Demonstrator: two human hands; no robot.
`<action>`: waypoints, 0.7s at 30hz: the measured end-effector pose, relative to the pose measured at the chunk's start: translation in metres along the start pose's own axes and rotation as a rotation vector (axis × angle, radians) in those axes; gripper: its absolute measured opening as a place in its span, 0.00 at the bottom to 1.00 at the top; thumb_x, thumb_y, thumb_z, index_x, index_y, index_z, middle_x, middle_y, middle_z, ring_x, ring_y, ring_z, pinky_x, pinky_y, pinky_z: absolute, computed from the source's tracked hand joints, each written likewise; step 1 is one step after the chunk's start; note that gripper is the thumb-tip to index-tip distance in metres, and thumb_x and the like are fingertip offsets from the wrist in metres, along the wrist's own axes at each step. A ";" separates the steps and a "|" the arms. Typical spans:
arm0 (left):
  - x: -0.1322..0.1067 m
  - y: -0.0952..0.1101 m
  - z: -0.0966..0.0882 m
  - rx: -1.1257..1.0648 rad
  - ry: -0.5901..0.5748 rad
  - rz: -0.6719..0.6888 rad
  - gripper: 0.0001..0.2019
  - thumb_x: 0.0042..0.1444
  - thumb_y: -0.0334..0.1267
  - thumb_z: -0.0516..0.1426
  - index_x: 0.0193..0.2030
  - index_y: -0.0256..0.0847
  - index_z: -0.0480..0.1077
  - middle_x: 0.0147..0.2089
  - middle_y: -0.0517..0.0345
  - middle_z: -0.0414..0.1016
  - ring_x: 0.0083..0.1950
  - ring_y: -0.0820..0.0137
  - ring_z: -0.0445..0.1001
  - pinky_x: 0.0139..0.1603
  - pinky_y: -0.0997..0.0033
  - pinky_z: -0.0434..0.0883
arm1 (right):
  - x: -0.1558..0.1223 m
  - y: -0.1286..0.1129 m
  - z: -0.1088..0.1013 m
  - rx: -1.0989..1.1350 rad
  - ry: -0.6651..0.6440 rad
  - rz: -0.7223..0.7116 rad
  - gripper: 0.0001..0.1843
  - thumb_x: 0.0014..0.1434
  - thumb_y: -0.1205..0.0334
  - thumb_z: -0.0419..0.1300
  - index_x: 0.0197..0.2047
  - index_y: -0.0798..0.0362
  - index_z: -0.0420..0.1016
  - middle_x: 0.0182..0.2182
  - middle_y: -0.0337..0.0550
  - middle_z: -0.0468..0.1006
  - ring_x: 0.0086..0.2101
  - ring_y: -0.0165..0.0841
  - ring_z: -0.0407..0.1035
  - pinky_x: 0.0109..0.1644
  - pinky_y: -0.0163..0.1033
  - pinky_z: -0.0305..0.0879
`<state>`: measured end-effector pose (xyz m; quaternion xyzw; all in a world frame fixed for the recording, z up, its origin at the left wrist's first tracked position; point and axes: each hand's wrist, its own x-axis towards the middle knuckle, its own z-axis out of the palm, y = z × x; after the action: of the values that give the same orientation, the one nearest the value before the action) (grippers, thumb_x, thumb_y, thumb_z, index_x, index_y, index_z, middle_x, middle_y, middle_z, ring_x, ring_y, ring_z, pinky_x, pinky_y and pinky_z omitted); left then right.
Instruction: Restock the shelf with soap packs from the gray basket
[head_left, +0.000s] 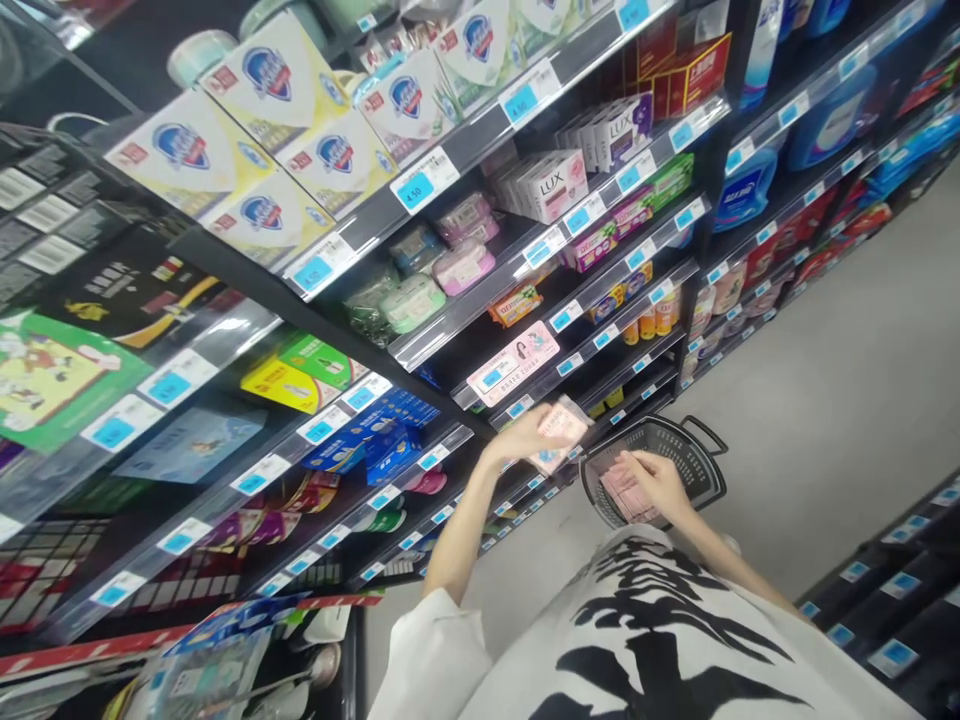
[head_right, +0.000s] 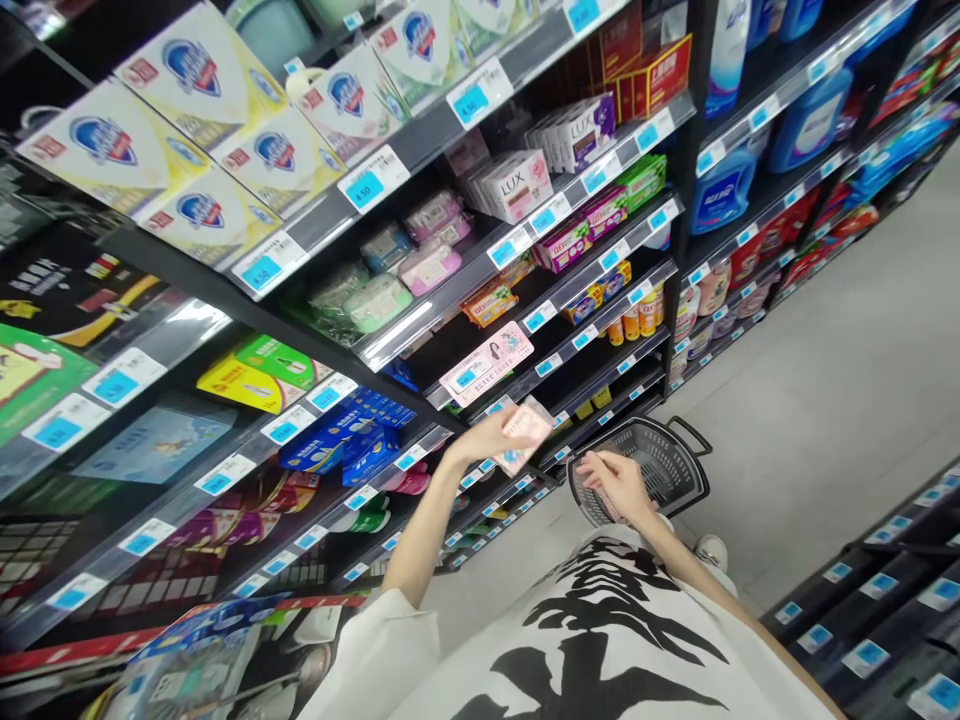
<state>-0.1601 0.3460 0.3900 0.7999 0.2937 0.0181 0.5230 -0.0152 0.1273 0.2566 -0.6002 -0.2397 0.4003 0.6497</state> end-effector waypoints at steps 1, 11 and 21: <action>0.002 0.007 -0.017 0.018 0.062 0.028 0.26 0.46 0.47 0.72 0.49 0.38 0.72 0.44 0.50 0.80 0.39 0.63 0.78 0.36 0.71 0.72 | -0.001 0.003 -0.004 -0.023 0.010 0.002 0.32 0.53 0.29 0.64 0.34 0.54 0.82 0.31 0.52 0.85 0.26 0.40 0.78 0.31 0.42 0.77; 0.025 0.061 -0.113 1.011 0.736 -0.003 0.18 0.64 0.41 0.60 0.58 0.42 0.66 0.52 0.45 0.78 0.53 0.49 0.77 0.52 0.58 0.70 | -0.004 0.016 -0.022 -0.124 -0.024 0.046 0.37 0.51 0.23 0.60 0.32 0.53 0.81 0.31 0.53 0.85 0.28 0.42 0.79 0.34 0.45 0.77; 0.066 0.026 -0.146 1.169 0.636 -0.122 0.28 0.66 0.34 0.55 0.72 0.41 0.60 0.67 0.36 0.68 0.66 0.46 0.69 0.65 0.52 0.66 | -0.009 0.028 -0.027 -0.210 -0.071 0.004 0.31 0.59 0.30 0.57 0.31 0.51 0.82 0.30 0.50 0.85 0.30 0.41 0.79 0.36 0.43 0.76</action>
<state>-0.1430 0.4917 0.4594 0.8893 0.4400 0.0612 -0.1088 -0.0058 0.1028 0.2268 -0.6509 -0.3018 0.3953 0.5736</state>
